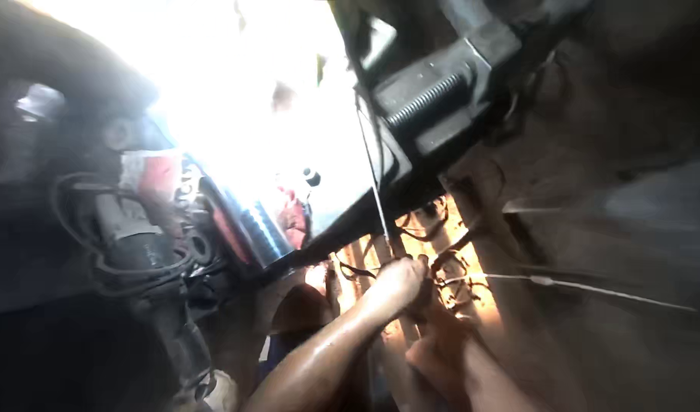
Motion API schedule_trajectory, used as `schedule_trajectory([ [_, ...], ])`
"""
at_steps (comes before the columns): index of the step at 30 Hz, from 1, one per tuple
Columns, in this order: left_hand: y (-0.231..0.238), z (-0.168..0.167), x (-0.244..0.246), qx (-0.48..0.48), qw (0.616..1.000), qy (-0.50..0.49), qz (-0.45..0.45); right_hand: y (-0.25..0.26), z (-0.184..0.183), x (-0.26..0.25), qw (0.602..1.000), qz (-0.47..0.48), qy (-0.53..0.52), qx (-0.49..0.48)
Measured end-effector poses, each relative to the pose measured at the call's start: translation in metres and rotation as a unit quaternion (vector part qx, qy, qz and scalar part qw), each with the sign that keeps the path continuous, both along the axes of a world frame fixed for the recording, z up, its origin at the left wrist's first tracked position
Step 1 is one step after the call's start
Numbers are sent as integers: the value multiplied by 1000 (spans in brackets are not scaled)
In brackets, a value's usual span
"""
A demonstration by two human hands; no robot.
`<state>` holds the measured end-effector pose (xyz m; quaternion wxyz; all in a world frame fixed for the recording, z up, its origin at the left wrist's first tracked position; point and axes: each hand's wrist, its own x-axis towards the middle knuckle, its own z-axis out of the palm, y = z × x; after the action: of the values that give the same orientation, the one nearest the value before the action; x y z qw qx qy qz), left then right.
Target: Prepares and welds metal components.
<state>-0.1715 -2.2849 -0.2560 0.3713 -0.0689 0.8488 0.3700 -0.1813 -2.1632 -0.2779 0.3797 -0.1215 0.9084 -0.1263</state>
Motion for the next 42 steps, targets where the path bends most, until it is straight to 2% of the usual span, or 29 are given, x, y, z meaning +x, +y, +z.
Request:
schedule_trajectory([
  [1,0,2,-1,5,1000,0,0,-14,50,-3,995,-24,-96,21],
  [2,1,3,0,8,1000,0,-1,-24,81,5,988,-45,-141,45],
  [3,2,4,1,12,1000,2,-8,-32,95,22,985,-60,-150,62],
  [4,2,4,3,20,1000,6,-14,-26,87,41,986,-41,-145,73],
  [7,2,3,13,50,997,43,-28,21,-6,77,993,43,-83,65],
  [8,4,2,18,57,996,55,-33,24,-38,80,994,56,-62,68],
  [9,6,0,24,64,995,60,-39,24,-55,82,994,66,-51,72],
  [13,13,-6,48,68,994,61,-55,28,-46,96,988,137,-50,49],
  [16,16,5,75,90,993,56,-58,45,-19,118,994,89,-49,-28],
  [18,12,30,100,119,987,93,-54,57,-18,126,996,47,-47,-53],
  [20,1,57,129,177,967,182,-15,62,-10,130,997,30,-27,-63],
  [22,-20,98,156,248,928,272,52,57,9,132,996,25,-17,-80],
  [24,-55,144,172,262,883,369,127,58,16,138,991,16,-12,-134],
  [26,-100,191,176,182,845,459,204,63,16,149,982,-3,4,-188],
  [28,-146,239,172,39,843,462,273,66,15,159,974,-28,11,-223],
  [29,-169,252,161,4,822,472,319,67,16,165,971,-43,10,-235],
  [31,-218,264,121,-4,748,544,380,69,15,175,965,-75,-4,-249],
  [32,-241,267,103,-24,740,555,381,69,15,179,963,-87,-7,-254],
  [35,-282,281,66,-116,778,496,367,72,11,186,968,-95,1,-232],
  [38,-291,285,47,-97,789,479,372,80,10,189,960,-44,44,-271],
  [39,-292,286,43,-84,789,483,369,78,26,193,948,-10,85,-308],
  [40,-293,285,39,-77,789,488,365,66,68,201,947,-2,106,-304],
  [41,-294,284,36,-75,788,490,364,31,156,201,983,-89,-55,-154],
  [42,-296,283,33,-83,788,489,364,14,194,209,980,-139,-63,-131],
])
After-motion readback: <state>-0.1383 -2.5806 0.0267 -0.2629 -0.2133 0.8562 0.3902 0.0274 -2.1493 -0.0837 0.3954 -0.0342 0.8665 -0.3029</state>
